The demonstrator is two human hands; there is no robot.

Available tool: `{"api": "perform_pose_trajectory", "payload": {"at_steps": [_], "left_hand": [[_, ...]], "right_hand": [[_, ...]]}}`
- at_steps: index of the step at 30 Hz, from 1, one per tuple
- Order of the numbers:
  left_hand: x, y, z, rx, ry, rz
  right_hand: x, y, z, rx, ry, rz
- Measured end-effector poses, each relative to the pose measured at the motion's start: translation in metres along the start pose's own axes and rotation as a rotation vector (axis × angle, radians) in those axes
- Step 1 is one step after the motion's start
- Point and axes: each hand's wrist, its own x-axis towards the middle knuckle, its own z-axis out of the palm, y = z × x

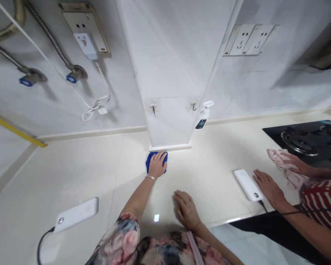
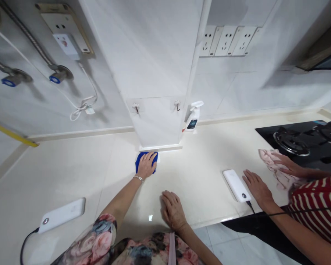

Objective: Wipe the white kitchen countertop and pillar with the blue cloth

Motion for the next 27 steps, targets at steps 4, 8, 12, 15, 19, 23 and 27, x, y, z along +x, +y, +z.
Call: {"api": "perform_pose_trajectory", "payload": {"at_steps": [4,8,12,15,19,23,27], "left_hand": [[0.003,0.0,0.001,-0.019,0.007,-0.002],[-0.002,0.006,0.002,-0.022,0.0,-0.032],[-0.007,0.012,0.001,-0.017,-0.013,-0.055],[-0.014,0.014,-0.001,-0.014,-0.022,-0.083],[-0.034,0.014,-0.004,0.006,0.002,-0.114],[-0.063,0.007,-0.013,0.033,-0.014,-0.105],[-0.093,-0.008,-0.027,0.039,-0.046,-0.059]], "right_hand": [[0.001,-0.001,-0.001,-0.013,-0.003,0.011],[0.0,0.0,0.001,-0.02,0.015,-0.009],[0.0,0.002,0.003,-0.029,0.025,-0.025],[0.0,0.002,0.003,-0.032,0.023,-0.023],[0.0,0.002,0.002,-0.035,0.009,-0.015],[0.0,0.002,0.0,-0.026,0.019,-0.02],[-0.001,0.002,0.0,-0.017,0.014,-0.013]]}}
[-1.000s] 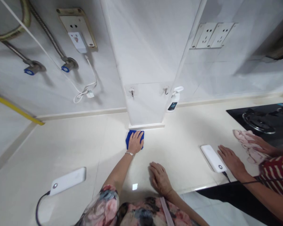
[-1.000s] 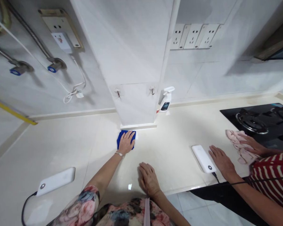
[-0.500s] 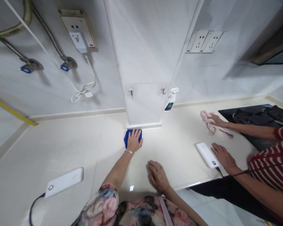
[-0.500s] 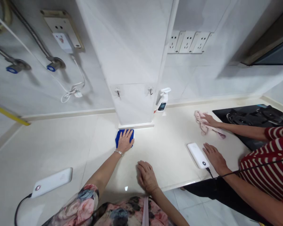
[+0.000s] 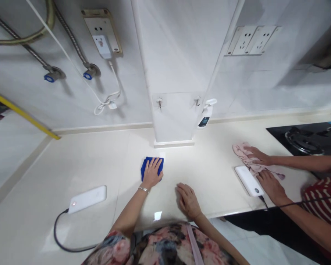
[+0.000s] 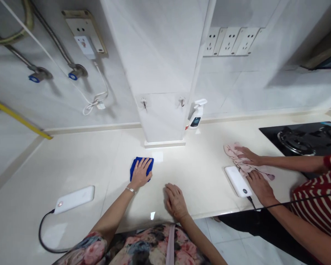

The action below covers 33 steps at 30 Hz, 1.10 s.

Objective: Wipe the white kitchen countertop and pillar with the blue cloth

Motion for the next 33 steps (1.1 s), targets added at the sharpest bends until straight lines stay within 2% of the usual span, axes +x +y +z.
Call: {"api": "perform_pose_trajectory", "payload": {"at_steps": [5,7,12,16,24,33], "left_hand": [[-0.022,-0.017,-0.011,-0.016,-0.069,0.009],[-0.023,-0.014,-0.011,0.003,-0.033,-0.033],[-0.018,0.005,0.003,0.052,0.109,-0.275],[-0.013,0.005,0.007,0.055,0.133,-0.298],[0.021,-0.031,0.0,-0.005,0.183,-0.385],[0.076,-0.052,0.004,-0.073,0.184,-0.449]], "right_hand": [[-0.001,0.001,0.001,0.008,0.01,-0.007],[-0.001,0.002,0.001,0.01,0.005,-0.014],[-0.003,0.003,-0.002,0.008,-0.029,-0.005],[-0.004,0.003,-0.004,0.013,-0.042,-0.012],[-0.006,0.004,-0.004,0.003,-0.054,-0.018],[-0.012,0.005,-0.003,-0.026,-0.083,0.026]]}}
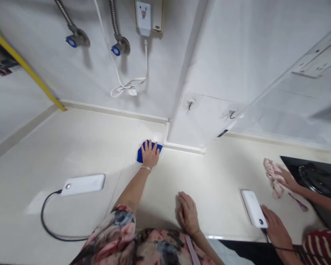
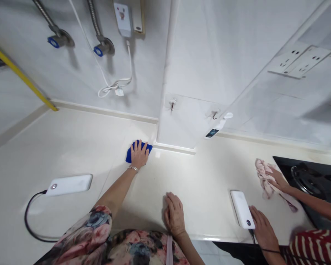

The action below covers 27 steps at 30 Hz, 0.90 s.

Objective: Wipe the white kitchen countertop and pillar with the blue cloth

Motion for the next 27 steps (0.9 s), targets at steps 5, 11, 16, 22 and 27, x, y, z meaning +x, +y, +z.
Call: {"api": "perform_pose_trajectory", "payload": {"at_steps": [5,11,16,22,27], "left_hand": [[0.027,-0.003,0.007,-0.042,-0.01,0.027],[0.056,-0.01,0.011,-0.025,-0.026,0.062],[0.082,-0.008,0.016,-0.047,-0.02,0.063],[0.111,-0.002,0.022,-0.115,-0.013,0.013],[0.128,0.0,0.03,-0.18,0.075,0.004]], "right_hand": [[-0.001,-0.001,0.001,-0.032,0.005,0.001],[0.001,-0.003,-0.001,-0.076,0.019,-0.019],[0.003,-0.006,-0.003,-0.09,0.026,-0.009],[0.004,-0.008,-0.004,-0.102,0.013,0.008],[0.004,-0.01,-0.006,-0.112,0.005,0.019]]}}
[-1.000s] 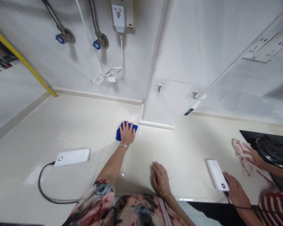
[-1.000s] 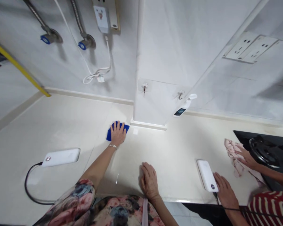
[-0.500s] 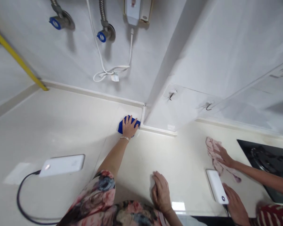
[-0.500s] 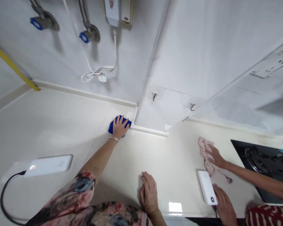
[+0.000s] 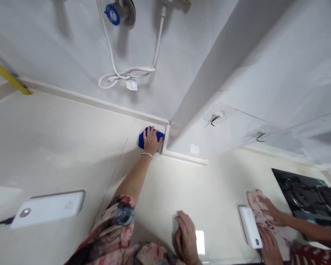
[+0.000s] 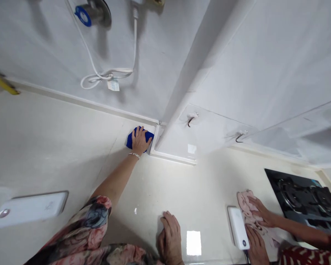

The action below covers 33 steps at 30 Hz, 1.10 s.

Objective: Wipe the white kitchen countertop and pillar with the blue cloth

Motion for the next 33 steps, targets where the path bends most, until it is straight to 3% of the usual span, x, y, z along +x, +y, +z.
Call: {"api": "perform_pose_trajectory", "payload": {"at_steps": [10,20,28,33], "left_hand": [[0.041,0.008,0.027,-0.122,0.116,-0.013],[0.058,0.015,0.032,-0.065,0.15,-0.097],[0.053,0.006,0.028,-0.028,0.073,-0.012],[0.03,-0.008,0.014,-0.064,0.034,0.092]], "right_hand": [[-0.004,0.006,-0.003,-0.006,-0.037,0.0],[-0.004,0.01,-0.007,0.013,-0.062,-0.006],[0.005,0.003,-0.007,0.014,-0.018,-0.043],[0.007,0.0,-0.006,0.058,-0.02,-0.019]]}}
